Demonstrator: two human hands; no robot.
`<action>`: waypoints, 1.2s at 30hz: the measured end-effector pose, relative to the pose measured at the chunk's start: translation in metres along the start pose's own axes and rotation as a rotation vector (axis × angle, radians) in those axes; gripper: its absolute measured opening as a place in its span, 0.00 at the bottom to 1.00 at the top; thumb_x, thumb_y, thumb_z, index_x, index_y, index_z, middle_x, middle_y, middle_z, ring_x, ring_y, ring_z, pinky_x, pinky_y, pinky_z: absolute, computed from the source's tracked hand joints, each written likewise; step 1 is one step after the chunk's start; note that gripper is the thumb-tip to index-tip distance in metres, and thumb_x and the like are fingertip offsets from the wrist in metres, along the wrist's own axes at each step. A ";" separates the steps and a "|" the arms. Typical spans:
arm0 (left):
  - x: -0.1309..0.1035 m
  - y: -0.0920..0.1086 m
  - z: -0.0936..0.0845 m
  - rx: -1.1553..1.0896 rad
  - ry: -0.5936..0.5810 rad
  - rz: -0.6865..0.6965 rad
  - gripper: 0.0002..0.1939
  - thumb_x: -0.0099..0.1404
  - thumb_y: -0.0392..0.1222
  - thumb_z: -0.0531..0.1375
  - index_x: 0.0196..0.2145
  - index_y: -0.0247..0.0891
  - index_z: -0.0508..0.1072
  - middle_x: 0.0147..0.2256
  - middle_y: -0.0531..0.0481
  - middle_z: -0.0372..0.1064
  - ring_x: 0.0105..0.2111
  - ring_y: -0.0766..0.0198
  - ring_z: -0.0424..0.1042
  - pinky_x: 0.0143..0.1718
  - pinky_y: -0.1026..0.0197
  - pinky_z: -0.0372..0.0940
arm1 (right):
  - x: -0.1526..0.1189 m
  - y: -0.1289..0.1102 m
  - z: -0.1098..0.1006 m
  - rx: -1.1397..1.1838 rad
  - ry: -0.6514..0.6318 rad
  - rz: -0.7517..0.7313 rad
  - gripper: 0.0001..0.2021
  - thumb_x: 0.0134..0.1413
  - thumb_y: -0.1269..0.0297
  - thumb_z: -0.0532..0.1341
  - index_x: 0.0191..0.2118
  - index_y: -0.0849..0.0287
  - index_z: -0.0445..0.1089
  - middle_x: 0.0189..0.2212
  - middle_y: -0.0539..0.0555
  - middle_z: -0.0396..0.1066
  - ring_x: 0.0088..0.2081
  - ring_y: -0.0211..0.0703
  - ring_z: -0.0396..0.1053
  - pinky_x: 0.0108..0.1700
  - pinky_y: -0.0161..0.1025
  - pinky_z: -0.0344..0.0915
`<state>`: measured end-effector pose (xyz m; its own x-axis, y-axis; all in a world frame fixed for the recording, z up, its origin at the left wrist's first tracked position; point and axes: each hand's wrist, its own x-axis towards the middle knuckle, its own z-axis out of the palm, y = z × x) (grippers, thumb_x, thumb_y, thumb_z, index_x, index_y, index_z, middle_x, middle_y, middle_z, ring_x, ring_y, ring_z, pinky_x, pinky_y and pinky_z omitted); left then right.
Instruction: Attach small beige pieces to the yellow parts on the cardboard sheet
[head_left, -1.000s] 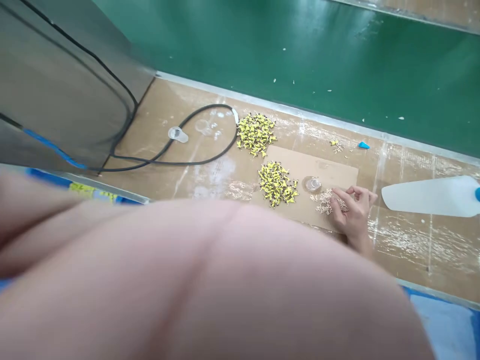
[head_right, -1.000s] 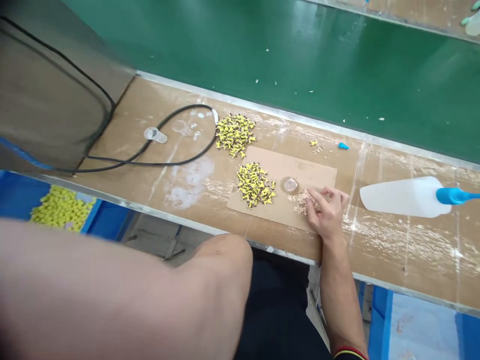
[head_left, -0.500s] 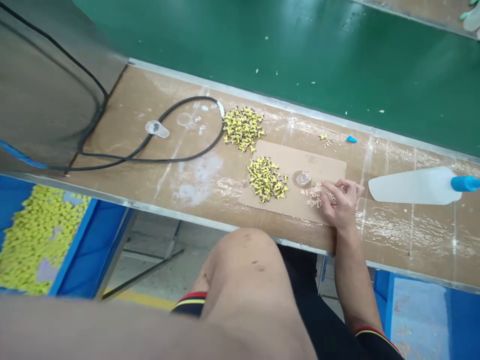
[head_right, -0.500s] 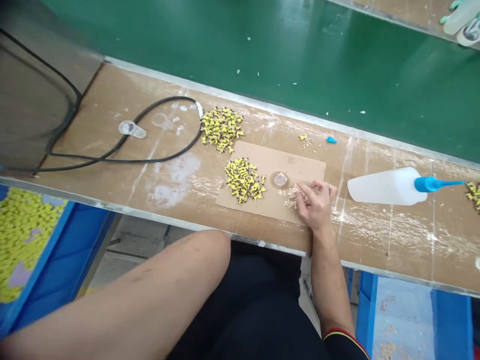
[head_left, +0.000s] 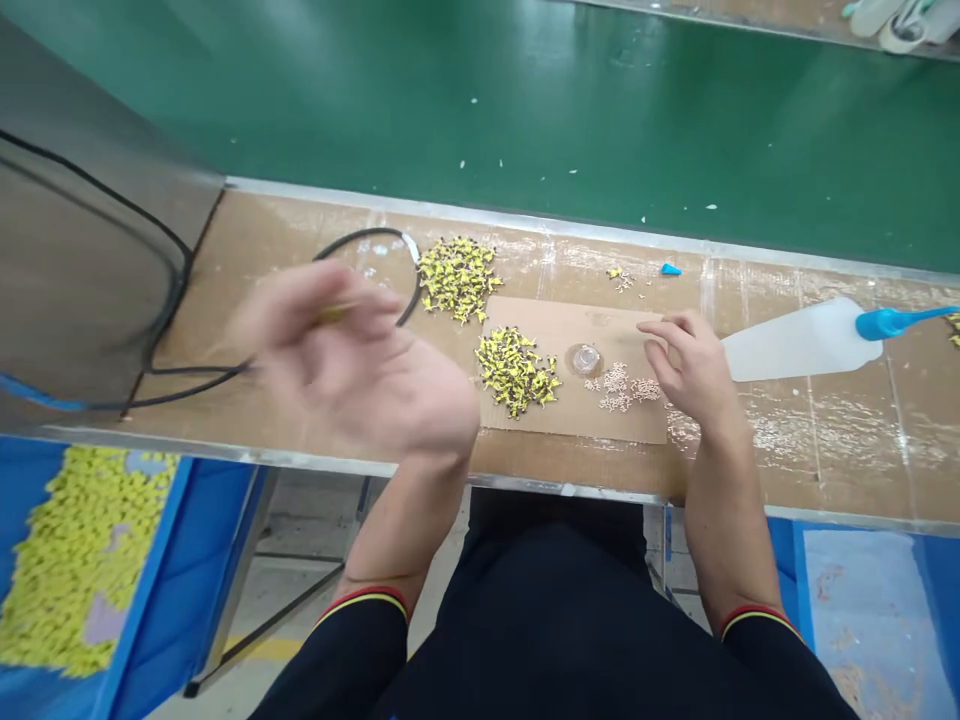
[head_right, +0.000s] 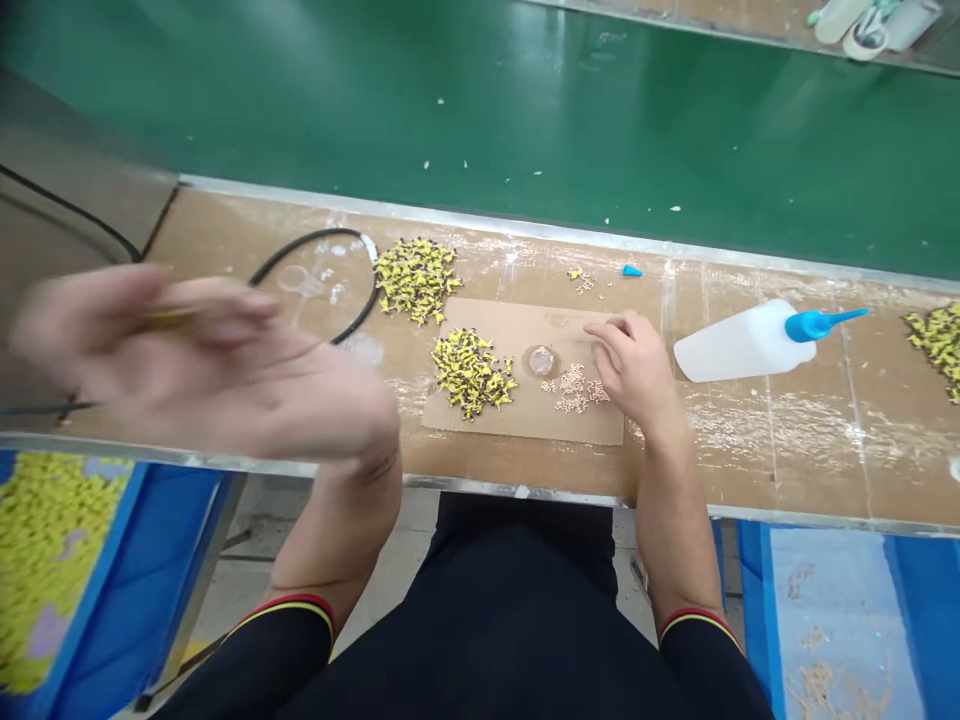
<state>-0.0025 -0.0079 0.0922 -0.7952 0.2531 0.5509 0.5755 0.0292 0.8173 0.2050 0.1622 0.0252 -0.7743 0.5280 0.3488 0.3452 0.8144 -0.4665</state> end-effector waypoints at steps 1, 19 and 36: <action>0.001 -0.005 0.009 -0.012 0.057 0.041 0.31 0.77 0.67 0.41 0.50 0.44 0.73 0.39 0.48 0.71 0.40 0.58 0.76 0.43 0.50 0.74 | 0.008 0.002 -0.004 0.007 -0.107 -0.003 0.12 0.64 0.65 0.59 0.46 0.52 0.79 0.38 0.55 0.72 0.42 0.49 0.70 0.46 0.48 0.66; -0.030 -0.110 0.041 -0.203 -0.372 0.184 0.11 0.73 0.41 0.61 0.52 0.44 0.74 0.36 0.53 0.75 0.35 0.67 0.79 0.35 0.63 0.70 | 0.008 0.005 0.005 -0.168 -0.511 0.013 0.08 0.65 0.69 0.63 0.41 0.54 0.80 0.40 0.54 0.82 0.41 0.50 0.77 0.42 0.45 0.67; -0.032 -0.086 0.033 -0.494 -0.593 -0.037 0.05 0.74 0.36 0.59 0.42 0.40 0.76 0.33 0.51 0.75 0.31 0.69 0.75 0.32 0.67 0.70 | 0.007 0.009 0.005 0.261 -0.138 0.021 0.05 0.63 0.74 0.61 0.39 0.56 0.70 0.30 0.49 0.75 0.30 0.38 0.72 0.31 0.37 0.68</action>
<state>-0.0196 0.0136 -0.0013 -0.4965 0.7404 0.4532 0.2876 -0.3522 0.8906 0.1995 0.1720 0.0192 -0.8396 0.4916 0.2310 0.2278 0.7048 -0.6718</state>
